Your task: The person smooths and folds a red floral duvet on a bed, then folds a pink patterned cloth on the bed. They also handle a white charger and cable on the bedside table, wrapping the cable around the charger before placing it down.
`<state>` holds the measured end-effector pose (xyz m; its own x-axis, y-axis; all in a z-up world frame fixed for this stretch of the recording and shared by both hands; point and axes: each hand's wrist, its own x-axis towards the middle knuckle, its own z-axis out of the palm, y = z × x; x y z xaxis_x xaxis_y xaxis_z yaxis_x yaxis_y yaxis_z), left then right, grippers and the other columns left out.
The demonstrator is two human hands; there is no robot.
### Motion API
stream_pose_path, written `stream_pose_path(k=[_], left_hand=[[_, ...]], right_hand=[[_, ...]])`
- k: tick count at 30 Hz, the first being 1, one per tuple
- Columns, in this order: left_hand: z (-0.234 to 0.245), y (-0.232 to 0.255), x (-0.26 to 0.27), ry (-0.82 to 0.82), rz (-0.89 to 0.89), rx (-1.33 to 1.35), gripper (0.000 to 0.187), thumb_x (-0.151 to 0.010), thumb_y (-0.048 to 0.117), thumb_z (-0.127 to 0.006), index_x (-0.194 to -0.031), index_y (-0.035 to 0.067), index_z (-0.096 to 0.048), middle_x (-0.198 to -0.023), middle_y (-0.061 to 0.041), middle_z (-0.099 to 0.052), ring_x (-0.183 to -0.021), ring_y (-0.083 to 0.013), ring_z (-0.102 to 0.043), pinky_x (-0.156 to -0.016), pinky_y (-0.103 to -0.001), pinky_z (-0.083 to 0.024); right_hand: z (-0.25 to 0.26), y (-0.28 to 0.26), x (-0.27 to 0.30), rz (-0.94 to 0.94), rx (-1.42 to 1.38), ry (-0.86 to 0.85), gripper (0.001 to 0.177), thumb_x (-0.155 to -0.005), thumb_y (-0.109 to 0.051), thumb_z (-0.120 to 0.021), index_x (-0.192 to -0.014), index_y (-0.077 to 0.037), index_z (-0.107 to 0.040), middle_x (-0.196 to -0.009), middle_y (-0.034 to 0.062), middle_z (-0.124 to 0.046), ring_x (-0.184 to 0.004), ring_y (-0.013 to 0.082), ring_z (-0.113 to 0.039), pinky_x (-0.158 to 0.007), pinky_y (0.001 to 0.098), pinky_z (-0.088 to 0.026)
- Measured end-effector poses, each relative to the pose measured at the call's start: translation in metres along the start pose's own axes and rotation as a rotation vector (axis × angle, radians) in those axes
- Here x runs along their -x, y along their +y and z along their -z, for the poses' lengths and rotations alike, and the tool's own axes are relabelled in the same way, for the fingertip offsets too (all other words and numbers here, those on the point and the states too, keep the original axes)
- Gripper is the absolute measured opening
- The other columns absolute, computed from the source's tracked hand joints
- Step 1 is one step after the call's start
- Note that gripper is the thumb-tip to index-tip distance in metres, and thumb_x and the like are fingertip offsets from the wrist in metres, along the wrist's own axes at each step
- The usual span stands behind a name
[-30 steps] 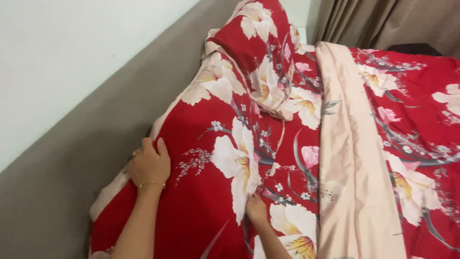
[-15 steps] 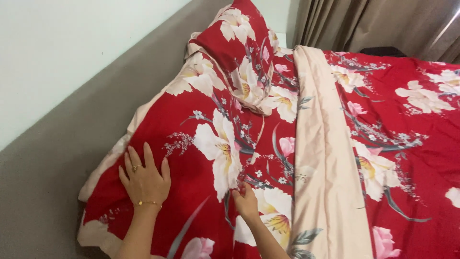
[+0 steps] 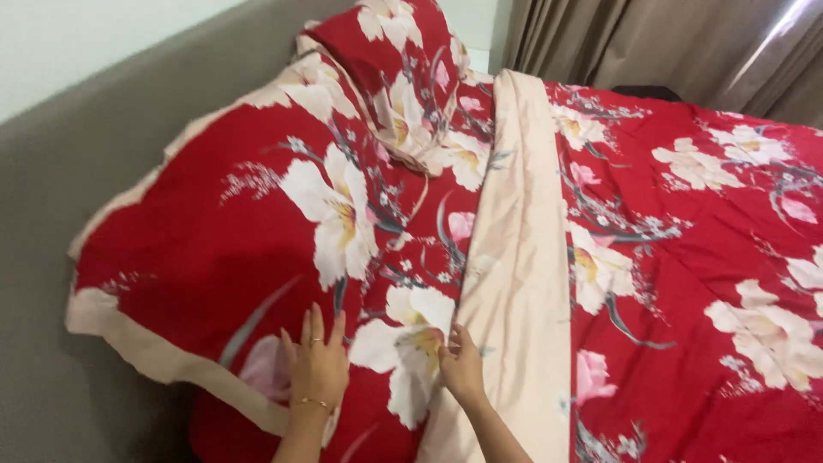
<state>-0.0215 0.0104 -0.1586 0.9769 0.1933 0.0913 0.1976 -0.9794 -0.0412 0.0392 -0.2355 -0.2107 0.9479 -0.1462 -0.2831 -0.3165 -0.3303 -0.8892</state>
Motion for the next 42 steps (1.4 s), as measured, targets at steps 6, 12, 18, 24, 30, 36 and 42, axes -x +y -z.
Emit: stream_pose_path(k=[6,12,18,24,30,36,42], left_hand=[[-0.075,0.079,0.061,-0.029,-0.062,0.117,0.073,-0.09,0.033,-0.064,-0.156,0.022,-0.033,-0.168,-0.014,-0.022,-0.144,-0.0307,-0.04,-0.117,-0.053,-0.033],[-0.182,0.152,0.124,-0.208,0.078,0.706,0.037,-0.103,0.038,-0.046,-0.109,0.007,-0.064,-0.11,-0.017,-0.065,-0.099,-0.041,-0.065,-0.085,-0.055,-0.053],[-0.177,0.181,0.149,-0.525,0.242,0.813,0.042,-0.105,0.047,-0.035,-0.112,0.017,-0.064,-0.102,-0.02,-0.073,-0.103,-0.0435,-0.066,-0.089,-0.057,-0.049],[-0.263,0.153,0.176,-0.694,0.607,1.234,0.061,-0.088,0.065,-0.052,-0.12,0.023,-0.082,-0.116,-0.008,-0.082,-0.113,-0.0245,-0.075,-0.091,-0.033,-0.052],[-0.268,0.125,0.164,-0.626,0.308,0.845,0.058,-0.096,0.059,-0.032,-0.113,0.021,-0.072,-0.122,-0.009,-0.073,-0.116,-0.0366,-0.065,-0.102,-0.043,-0.046],[-0.178,0.143,0.188,-0.874,0.444,0.869,0.082,-0.07,0.086,-0.049,-0.123,0.029,-0.076,-0.118,-0.001,-0.08,-0.12,-0.0271,-0.068,-0.105,-0.031,-0.043],[-0.134,0.119,0.207,-1.221,0.506,1.6,0.054,-0.089,0.038,-0.069,-0.125,0.0,-0.079,-0.116,-0.017,-0.082,-0.11,-0.0254,-0.075,-0.1,-0.031,-0.055]], right_hand=[[0.04,0.088,0.01,0.087,0.115,0.003,0.052,-0.091,-0.018,-0.059,-0.142,-0.023,-0.054,-0.132,0.0048,-0.069,-0.106,0.0206,-0.073,-0.095,0.0345,-0.055],[0.069,0.196,0.022,0.213,0.395,0.325,0.026,-0.08,-0.019,-0.063,-0.101,-0.021,-0.078,-0.104,0.0005,-0.069,-0.101,0.0188,-0.064,-0.102,0.0302,-0.046],[0.101,0.074,0.115,-0.767,0.527,0.584,0.095,-0.067,-0.055,-0.088,-0.142,-0.01,-0.051,-0.148,0.0201,-0.053,-0.14,0.0369,-0.045,-0.112,0.0593,-0.032],[0.094,-0.006,0.18,-0.455,-0.392,0.609,0.029,-0.074,-0.013,-0.055,-0.085,0.009,-0.071,-0.065,0.0122,-0.053,-0.059,0.0236,-0.048,-0.052,0.0408,-0.038],[0.11,0.123,0.156,-0.496,0.028,0.45,0.067,-0.077,-0.039,-0.065,-0.13,0.002,-0.067,-0.127,0.025,-0.072,-0.122,0.0417,-0.065,-0.106,0.0447,-0.048],[0.11,0.106,0.211,-0.757,0.169,0.249,0.077,-0.068,-0.044,-0.062,-0.134,-0.003,-0.068,-0.13,0.0223,-0.073,-0.121,0.0359,-0.07,-0.103,0.0393,-0.054],[0.136,0.127,0.231,-0.689,-0.313,0.031,0.062,-0.077,-0.021,-0.08,-0.132,0.005,-0.069,-0.119,0.0231,-0.08,-0.105,0.0355,-0.075,-0.094,0.0417,-0.059]])
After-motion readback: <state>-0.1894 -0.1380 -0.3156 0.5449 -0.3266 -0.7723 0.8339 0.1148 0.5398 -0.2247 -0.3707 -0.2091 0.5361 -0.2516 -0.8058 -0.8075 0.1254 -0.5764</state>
